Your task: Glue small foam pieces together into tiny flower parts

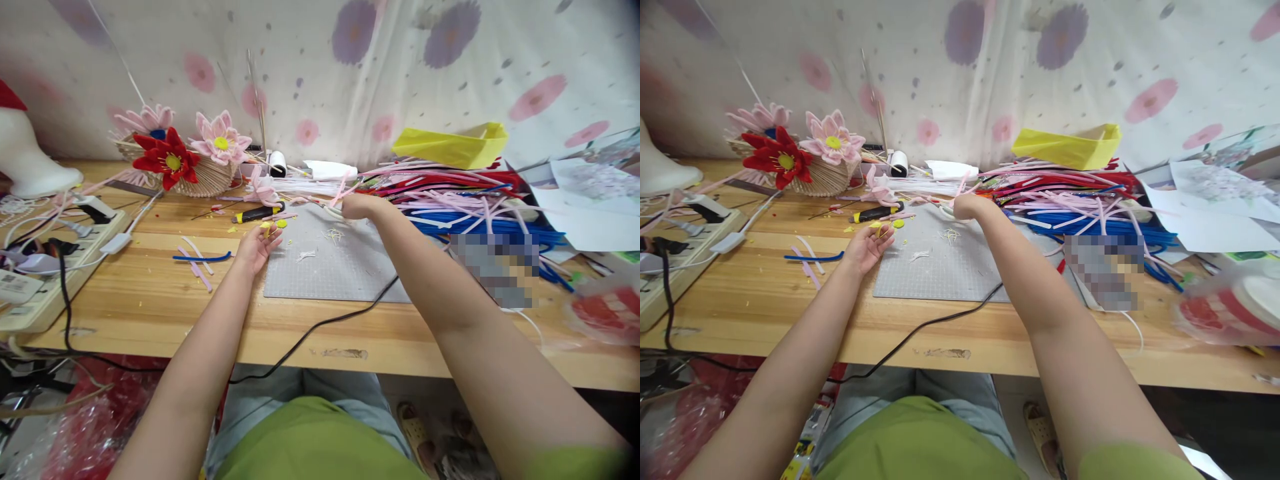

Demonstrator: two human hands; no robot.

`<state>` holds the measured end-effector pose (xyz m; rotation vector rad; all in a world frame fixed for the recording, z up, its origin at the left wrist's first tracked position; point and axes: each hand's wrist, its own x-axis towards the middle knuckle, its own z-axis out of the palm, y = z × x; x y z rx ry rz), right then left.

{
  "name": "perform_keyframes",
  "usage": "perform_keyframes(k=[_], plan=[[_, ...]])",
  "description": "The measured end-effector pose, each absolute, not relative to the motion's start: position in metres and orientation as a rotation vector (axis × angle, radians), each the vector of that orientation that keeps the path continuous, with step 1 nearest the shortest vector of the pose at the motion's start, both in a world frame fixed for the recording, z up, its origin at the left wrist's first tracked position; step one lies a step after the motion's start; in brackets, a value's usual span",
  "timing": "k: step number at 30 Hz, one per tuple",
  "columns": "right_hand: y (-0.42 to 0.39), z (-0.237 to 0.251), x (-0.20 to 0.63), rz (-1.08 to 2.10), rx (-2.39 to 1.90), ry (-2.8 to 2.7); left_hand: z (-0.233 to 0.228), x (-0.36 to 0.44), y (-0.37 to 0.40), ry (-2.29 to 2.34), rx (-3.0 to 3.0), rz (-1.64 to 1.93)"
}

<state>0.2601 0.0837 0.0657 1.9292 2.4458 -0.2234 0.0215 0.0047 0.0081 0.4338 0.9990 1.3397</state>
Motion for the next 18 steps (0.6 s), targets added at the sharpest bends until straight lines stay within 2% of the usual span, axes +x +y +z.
perform_keyframes(k=[3,6,11,18], plan=[[0.064,0.08,0.261,-0.356,1.845,2.291,0.008,0.021,0.006,0.981,0.393,1.325],[0.048,0.082,0.261,-0.352,1.904,2.335,0.01,0.02,0.006,0.97,0.343,1.326],[0.04,0.068,0.268,-0.105,1.982,2.424,0.015,0.021,0.004,0.971,0.291,1.296],[0.022,0.06,0.253,0.13,1.69,2.838,0.017,0.021,0.004,0.966,0.253,1.301]])
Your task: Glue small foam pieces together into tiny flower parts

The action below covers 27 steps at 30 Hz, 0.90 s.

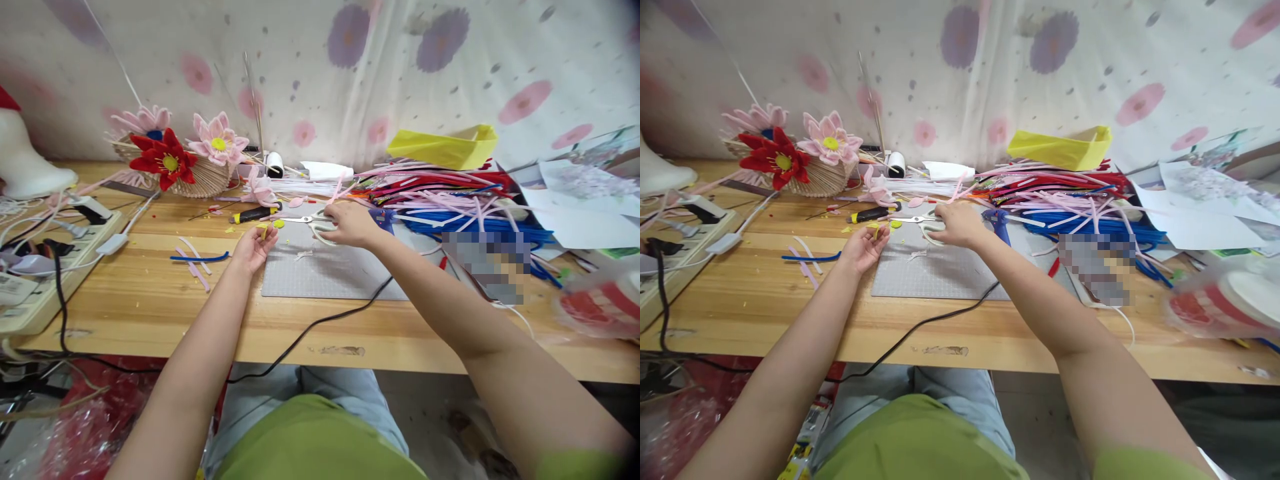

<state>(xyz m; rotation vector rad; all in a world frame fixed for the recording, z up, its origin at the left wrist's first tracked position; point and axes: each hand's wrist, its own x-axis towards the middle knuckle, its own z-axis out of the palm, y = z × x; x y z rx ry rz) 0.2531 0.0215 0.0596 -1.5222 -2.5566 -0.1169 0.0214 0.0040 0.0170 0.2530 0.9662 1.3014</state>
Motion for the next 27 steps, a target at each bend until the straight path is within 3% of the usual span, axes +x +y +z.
perform_keyframes(k=[27], plan=[[0.015,0.051,0.232,-0.123,-1.574,-2.622,0.016,0.028,0.004,1.06,0.307,1.354]])
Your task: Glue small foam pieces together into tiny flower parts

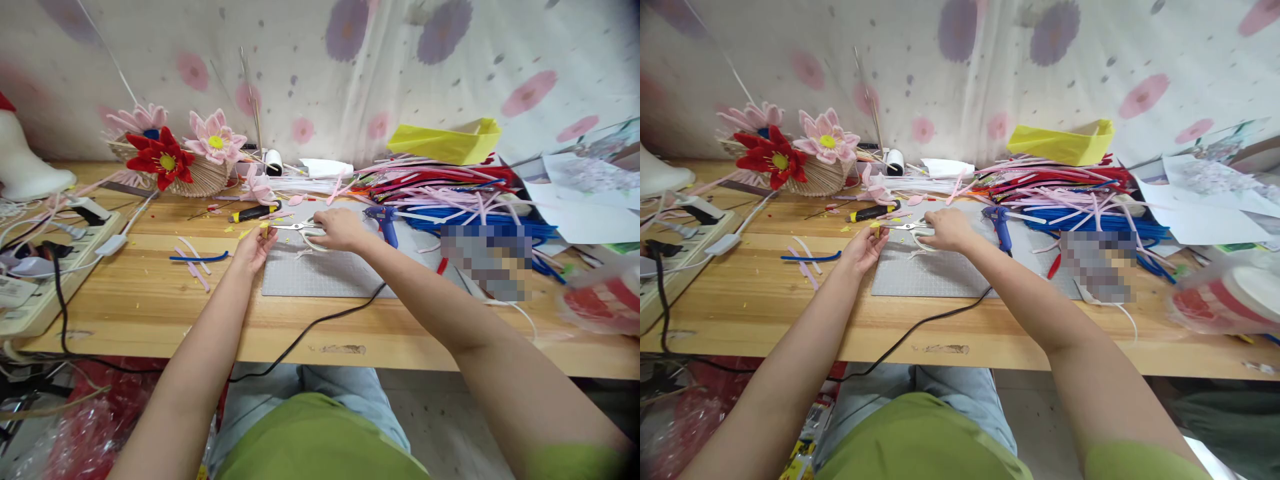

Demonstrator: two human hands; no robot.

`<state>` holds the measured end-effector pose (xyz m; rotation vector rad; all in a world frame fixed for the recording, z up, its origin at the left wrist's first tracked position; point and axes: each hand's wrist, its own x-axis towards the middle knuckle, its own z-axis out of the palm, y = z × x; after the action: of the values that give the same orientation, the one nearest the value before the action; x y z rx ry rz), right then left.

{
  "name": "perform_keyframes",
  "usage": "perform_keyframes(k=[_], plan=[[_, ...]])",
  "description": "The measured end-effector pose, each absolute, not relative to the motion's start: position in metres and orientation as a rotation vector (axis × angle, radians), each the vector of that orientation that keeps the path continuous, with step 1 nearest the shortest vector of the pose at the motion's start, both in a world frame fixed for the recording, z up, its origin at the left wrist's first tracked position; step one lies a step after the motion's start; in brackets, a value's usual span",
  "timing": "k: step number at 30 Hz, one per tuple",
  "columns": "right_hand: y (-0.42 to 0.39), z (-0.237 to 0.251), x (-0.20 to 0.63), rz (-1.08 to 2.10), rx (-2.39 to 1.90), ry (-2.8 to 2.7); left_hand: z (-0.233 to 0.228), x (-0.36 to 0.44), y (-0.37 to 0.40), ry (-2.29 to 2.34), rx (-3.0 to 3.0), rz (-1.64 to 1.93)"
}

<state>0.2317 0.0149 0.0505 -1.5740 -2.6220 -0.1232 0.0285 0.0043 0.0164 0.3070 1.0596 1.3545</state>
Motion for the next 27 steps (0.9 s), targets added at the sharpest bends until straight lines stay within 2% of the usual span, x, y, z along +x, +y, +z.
perform_keyframes(k=[27], plan=[[0.018,0.062,0.206,-0.067,-1.569,-2.704,0.015,0.023,0.009,0.988,0.259,1.452]])
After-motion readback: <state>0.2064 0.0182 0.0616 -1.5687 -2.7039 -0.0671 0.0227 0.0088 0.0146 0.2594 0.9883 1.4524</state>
